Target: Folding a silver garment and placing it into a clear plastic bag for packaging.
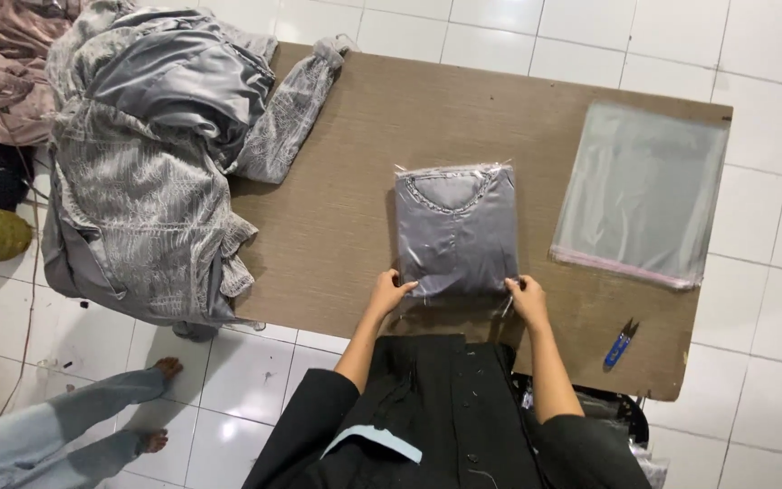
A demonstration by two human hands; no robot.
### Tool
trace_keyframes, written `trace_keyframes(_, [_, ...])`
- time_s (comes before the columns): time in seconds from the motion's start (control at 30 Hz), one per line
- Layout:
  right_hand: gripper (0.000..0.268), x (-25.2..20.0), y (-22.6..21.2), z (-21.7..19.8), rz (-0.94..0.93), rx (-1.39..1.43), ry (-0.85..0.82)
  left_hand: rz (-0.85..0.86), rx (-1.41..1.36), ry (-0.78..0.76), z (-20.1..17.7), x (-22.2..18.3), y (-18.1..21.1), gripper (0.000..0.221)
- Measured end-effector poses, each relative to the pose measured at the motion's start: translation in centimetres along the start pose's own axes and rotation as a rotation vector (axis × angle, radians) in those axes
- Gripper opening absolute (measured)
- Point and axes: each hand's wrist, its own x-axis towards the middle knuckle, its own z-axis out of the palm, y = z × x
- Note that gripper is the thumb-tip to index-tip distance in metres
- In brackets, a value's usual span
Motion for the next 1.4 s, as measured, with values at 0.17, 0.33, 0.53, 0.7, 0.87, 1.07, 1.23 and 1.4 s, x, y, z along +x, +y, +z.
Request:
trace_keyframes(0.17, [0.054,-1.1,-3.7,-2.8,0.022,0.095,-0.172,-0.044,-0.009,-0.098,-0.5,2.4,0.0,0.066])
trace_keyframes(0.33, [0.055,-7.3,-12.0,-6.6,0.024,0.317,-0.263,0.006,0.039,-0.135,0.6,3.2,0.5,0.068])
trace_keyframes(0.53, [0.036,-7.7,-15.5,-6.6,-0.524,0.081,0.277,0.202,0.142,-0.121,4.0,4.5,3.9,0.075])
trace_keyframes(0.7, [0.048,-16.6,-19.1,-2.2,-0.873,-0.310,0.249,-0.102,-0.913,0.026,1.2,2.3,6.8,0.056])
trace_keyframes(0.87, [0.058,-16.1,-18.6,1.1,-0.960,-0.132,-0.135,-0.351,-0.716,0.097,-4.9,-1.8,2.0,0.079])
trace_keyframes(1.07, [0.056,-6.3,-10.9,0.3,-0.334,-0.430,0.117,-0.262,-0.446,-0.052,-2.0,0.0,-5.9,0.078])
trace_keyframes(1.23, [0.045,-2.3,-6.7,0.2,-0.103,-0.225,-0.296,-0.077,-0.139,-0.026,-1.4,2.4,-3.0,0.061])
trace_keyframes(1.4, [0.019,-1.3,-8.6,1.6,-0.151,0.170,0.088,-0.034,-0.127,0.057,-1.8,3.9,-0.7,0.055])
